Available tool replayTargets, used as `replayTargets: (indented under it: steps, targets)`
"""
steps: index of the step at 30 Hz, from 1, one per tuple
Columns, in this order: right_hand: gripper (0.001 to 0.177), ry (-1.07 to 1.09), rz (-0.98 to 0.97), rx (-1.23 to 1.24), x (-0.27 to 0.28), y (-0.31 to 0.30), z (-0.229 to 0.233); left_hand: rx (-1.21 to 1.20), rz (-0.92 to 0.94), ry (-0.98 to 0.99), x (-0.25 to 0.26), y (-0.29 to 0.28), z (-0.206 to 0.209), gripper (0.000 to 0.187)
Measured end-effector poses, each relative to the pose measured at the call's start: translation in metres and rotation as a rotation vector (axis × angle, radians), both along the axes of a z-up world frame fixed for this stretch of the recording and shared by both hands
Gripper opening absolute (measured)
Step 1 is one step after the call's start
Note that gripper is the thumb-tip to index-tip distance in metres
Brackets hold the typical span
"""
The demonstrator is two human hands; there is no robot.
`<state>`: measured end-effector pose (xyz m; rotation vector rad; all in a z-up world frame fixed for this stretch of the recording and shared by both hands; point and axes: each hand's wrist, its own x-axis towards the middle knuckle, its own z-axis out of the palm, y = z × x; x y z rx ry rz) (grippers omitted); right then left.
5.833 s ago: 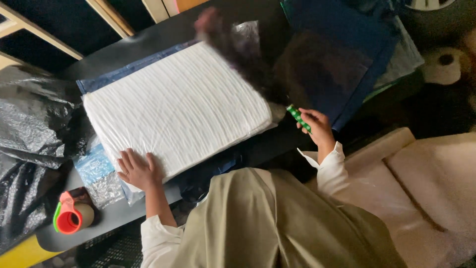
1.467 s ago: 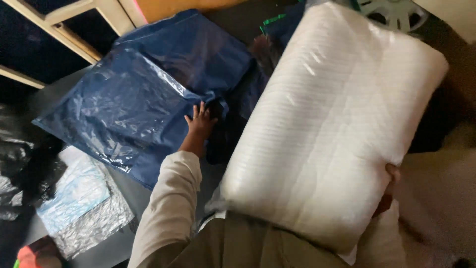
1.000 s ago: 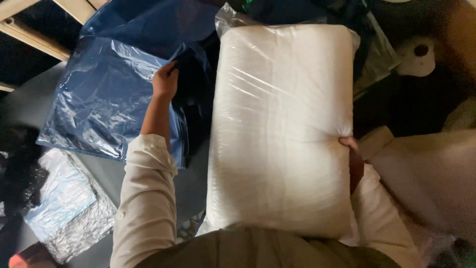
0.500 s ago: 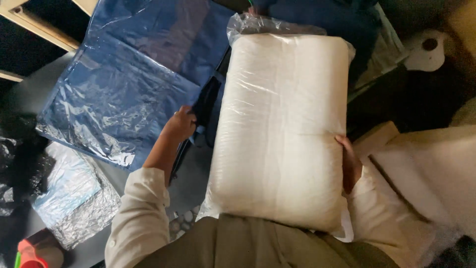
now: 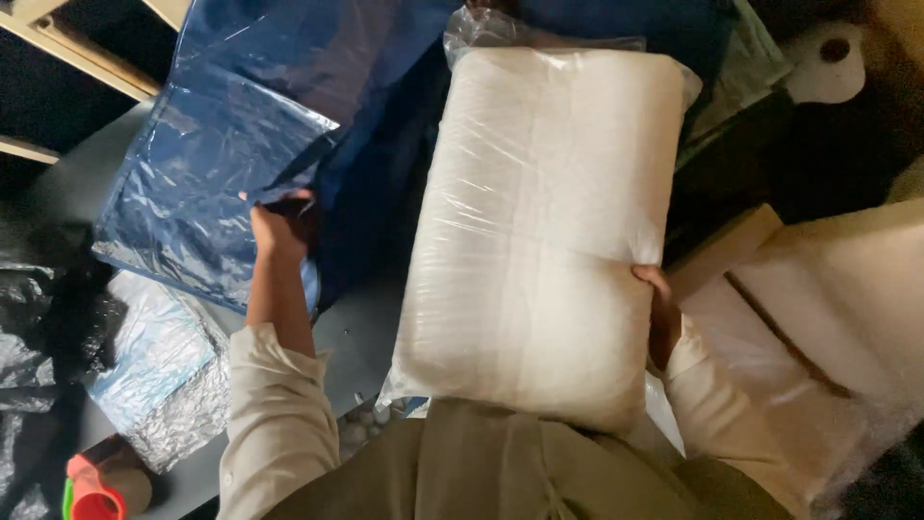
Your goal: The person is preparing a pillow for shipping by dusting it, placing it in a zippered storage bag, and then wrapping the bag in black bubble wrap.
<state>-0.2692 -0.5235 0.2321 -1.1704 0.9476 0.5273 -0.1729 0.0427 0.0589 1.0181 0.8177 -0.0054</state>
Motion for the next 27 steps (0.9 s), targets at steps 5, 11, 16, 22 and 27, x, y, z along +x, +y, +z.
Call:
replayTargets:
  steps: [5, 11, 16, 22, 27]
  targets:
    - [0.042, -0.16, 0.036, 0.122, -0.03, 0.007, 0.012, -0.28, 0.157, -0.193, -0.004, -0.011, 0.09, 0.068]
    - [0.054, -0.087, 0.073, 0.196, -0.031, 0.029, -0.015, -0.287, 0.208, -0.374, -0.025, -0.041, 0.159, 0.036]
    - [0.053, -0.09, 0.126, 0.262, -0.027, 0.099, 0.026, 0.294, -0.206, -0.726, -0.061, -0.036, 0.141, 0.017]
    - [0.053, -0.084, 0.139, 0.323, -0.027, 0.128, 0.023, 0.566, -0.29, -0.742, -0.105, -0.005, 0.078, 0.043]
    - [0.053, -0.156, 0.075, 0.318, -0.019, 0.133, -0.004, 0.873, -0.463, -0.668, -0.17, 0.0, 0.097, 0.023]
